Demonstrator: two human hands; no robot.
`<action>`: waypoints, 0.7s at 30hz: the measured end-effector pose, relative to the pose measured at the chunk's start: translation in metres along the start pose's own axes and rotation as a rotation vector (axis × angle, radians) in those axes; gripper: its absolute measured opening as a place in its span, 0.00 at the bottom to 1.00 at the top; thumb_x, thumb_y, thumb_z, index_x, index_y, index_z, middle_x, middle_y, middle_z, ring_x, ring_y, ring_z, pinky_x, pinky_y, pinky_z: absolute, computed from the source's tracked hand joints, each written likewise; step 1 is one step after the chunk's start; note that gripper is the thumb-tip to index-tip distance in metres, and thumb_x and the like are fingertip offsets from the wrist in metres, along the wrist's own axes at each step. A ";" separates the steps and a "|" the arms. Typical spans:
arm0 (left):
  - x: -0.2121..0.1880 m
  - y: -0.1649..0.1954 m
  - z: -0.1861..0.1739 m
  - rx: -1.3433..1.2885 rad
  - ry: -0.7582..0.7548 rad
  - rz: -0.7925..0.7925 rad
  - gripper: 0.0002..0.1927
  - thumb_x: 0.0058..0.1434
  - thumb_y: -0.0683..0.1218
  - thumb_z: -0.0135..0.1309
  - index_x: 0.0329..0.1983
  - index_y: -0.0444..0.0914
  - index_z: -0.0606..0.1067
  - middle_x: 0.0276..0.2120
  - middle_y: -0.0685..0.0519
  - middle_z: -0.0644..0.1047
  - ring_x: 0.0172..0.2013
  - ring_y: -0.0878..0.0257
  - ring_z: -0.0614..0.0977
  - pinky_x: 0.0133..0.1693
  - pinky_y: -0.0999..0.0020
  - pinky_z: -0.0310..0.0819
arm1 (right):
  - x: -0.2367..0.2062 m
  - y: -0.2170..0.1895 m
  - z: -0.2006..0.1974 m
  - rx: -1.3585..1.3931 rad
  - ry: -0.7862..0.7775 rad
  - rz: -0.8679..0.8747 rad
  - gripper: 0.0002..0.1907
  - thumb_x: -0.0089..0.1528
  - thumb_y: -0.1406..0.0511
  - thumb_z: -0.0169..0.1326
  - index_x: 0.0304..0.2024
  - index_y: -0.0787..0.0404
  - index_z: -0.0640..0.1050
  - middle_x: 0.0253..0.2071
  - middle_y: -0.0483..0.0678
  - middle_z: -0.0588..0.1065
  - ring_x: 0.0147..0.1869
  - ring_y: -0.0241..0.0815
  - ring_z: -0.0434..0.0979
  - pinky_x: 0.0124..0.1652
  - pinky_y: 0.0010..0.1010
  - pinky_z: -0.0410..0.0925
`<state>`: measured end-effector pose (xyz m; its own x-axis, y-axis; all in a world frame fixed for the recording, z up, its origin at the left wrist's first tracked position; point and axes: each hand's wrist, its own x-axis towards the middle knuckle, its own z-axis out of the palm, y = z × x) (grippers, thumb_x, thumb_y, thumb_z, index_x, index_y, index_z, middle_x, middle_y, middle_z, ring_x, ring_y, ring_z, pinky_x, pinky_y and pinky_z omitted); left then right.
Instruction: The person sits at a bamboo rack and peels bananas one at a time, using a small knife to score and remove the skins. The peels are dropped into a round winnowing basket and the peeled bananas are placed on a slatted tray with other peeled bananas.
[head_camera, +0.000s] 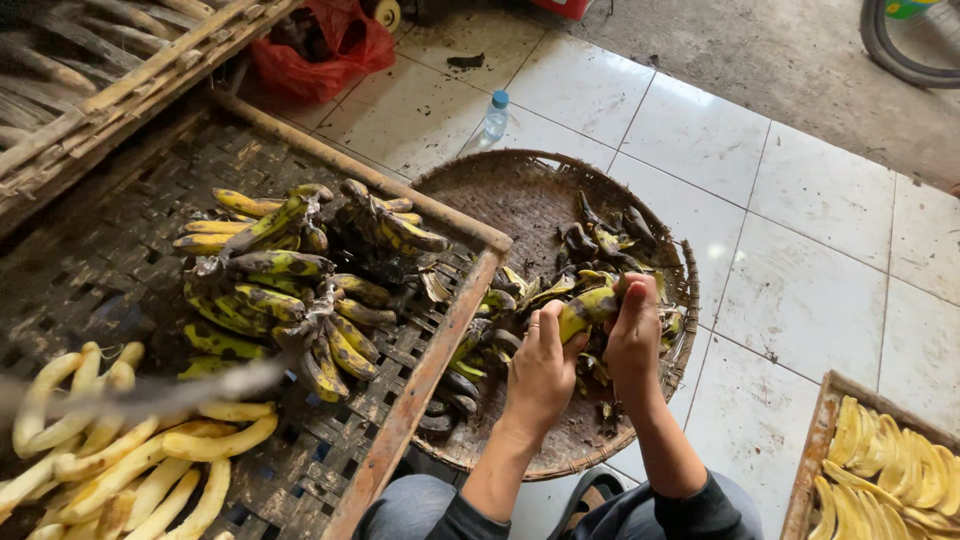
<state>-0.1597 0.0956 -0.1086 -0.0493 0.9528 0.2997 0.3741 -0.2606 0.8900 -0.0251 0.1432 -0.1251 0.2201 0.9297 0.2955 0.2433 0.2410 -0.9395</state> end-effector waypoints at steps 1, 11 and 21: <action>0.001 -0.001 -0.001 0.035 0.007 0.041 0.21 0.68 0.45 0.54 0.60 0.39 0.61 0.50 0.37 0.75 0.46 0.35 0.79 0.42 0.44 0.73 | 0.004 0.003 0.000 0.030 -0.001 0.030 0.26 0.77 0.45 0.35 0.47 0.60 0.69 0.35 0.42 0.64 0.31 0.27 0.58 0.28 0.22 0.56; 0.013 0.008 -0.034 0.387 0.302 0.190 0.20 0.61 0.41 0.57 0.57 0.43 0.77 0.44 0.49 0.76 0.48 0.50 0.76 0.51 0.53 0.68 | 0.009 0.000 0.005 0.118 -0.212 0.211 0.32 0.67 0.37 0.35 0.39 0.57 0.71 0.23 0.37 0.64 0.22 0.25 0.59 0.22 0.21 0.54; 0.025 0.005 -0.040 -0.090 0.192 0.071 0.22 0.59 0.30 0.51 0.56 0.36 0.77 0.52 0.46 0.79 0.51 0.51 0.83 0.51 0.61 0.79 | 0.005 -0.047 0.001 0.482 -0.459 0.602 0.30 0.65 0.38 0.34 0.39 0.55 0.69 0.14 0.40 0.59 0.12 0.30 0.53 0.14 0.23 0.47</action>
<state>-0.1966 0.1120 -0.0828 -0.2041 0.8866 0.4151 0.2988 -0.3474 0.8888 -0.0361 0.1366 -0.0791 -0.2426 0.9313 -0.2718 -0.2373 -0.3286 -0.9142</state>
